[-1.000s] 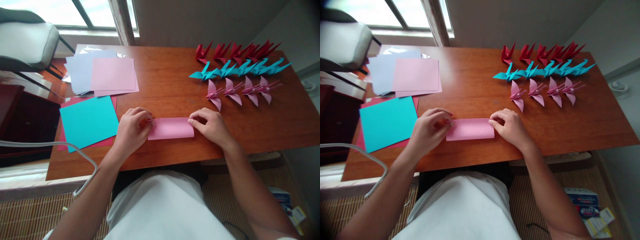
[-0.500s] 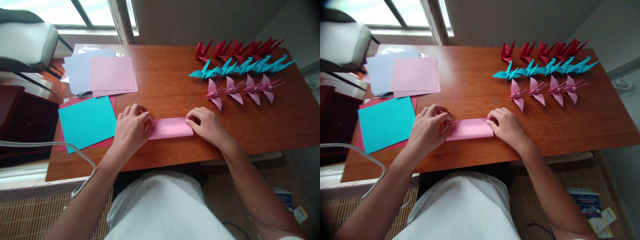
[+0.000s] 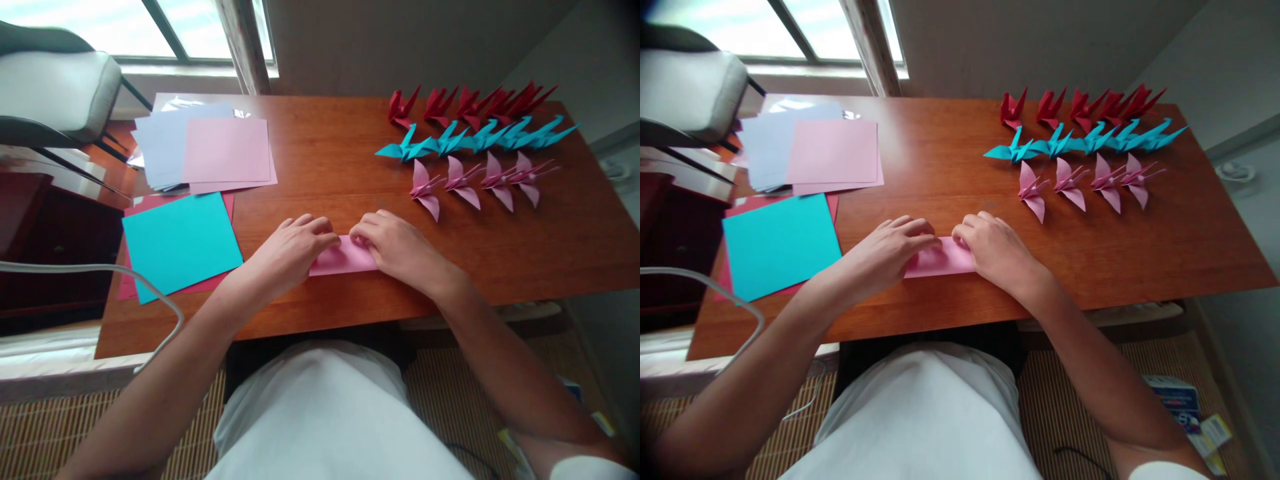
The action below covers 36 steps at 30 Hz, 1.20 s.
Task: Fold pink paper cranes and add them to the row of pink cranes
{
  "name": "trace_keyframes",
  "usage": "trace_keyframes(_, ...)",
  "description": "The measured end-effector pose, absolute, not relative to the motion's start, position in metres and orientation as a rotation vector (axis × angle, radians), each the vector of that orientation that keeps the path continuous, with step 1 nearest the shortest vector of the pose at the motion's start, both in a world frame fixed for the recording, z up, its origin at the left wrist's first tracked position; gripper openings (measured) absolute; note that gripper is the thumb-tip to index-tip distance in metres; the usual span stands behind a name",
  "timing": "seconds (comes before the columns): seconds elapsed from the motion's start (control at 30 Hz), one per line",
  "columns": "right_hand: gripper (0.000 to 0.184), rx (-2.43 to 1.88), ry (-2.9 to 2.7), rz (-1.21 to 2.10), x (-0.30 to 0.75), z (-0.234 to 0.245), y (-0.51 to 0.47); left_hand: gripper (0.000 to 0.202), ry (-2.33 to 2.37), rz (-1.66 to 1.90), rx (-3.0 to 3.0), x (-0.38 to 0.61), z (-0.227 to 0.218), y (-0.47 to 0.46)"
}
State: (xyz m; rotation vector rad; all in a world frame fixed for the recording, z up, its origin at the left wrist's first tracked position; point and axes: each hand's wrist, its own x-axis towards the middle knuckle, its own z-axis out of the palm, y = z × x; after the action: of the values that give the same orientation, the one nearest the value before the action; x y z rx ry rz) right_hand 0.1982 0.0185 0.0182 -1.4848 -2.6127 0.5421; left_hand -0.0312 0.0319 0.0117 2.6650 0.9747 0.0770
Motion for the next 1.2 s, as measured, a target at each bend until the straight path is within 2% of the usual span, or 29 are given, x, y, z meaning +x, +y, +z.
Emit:
trace_keyframes(0.2,0.011,-1.696,-2.585,0.344,0.179,0.019,0.01,0.036,1.034,0.139,2.607,-0.023,0.012,0.025)
trace_keyframes(0.4,0.018,-1.945,-2.44,0.134,0.154,0.017,-0.013,0.021,1.32,0.09,2.653,-0.006,0.013,-0.005)
trace_keyframes(0.83,0.032,-1.905,-2.283,0.025,0.147,-0.002,-0.05,0.029,1.574,0.237,2.616,0.009,0.007,-0.036)
trace_keyframes(1.2,0.038,-1.899,-2.336,0.136,0.152,0.006,-0.051,0.032,1.602,0.191,2.599,0.012,0.009,-0.038)
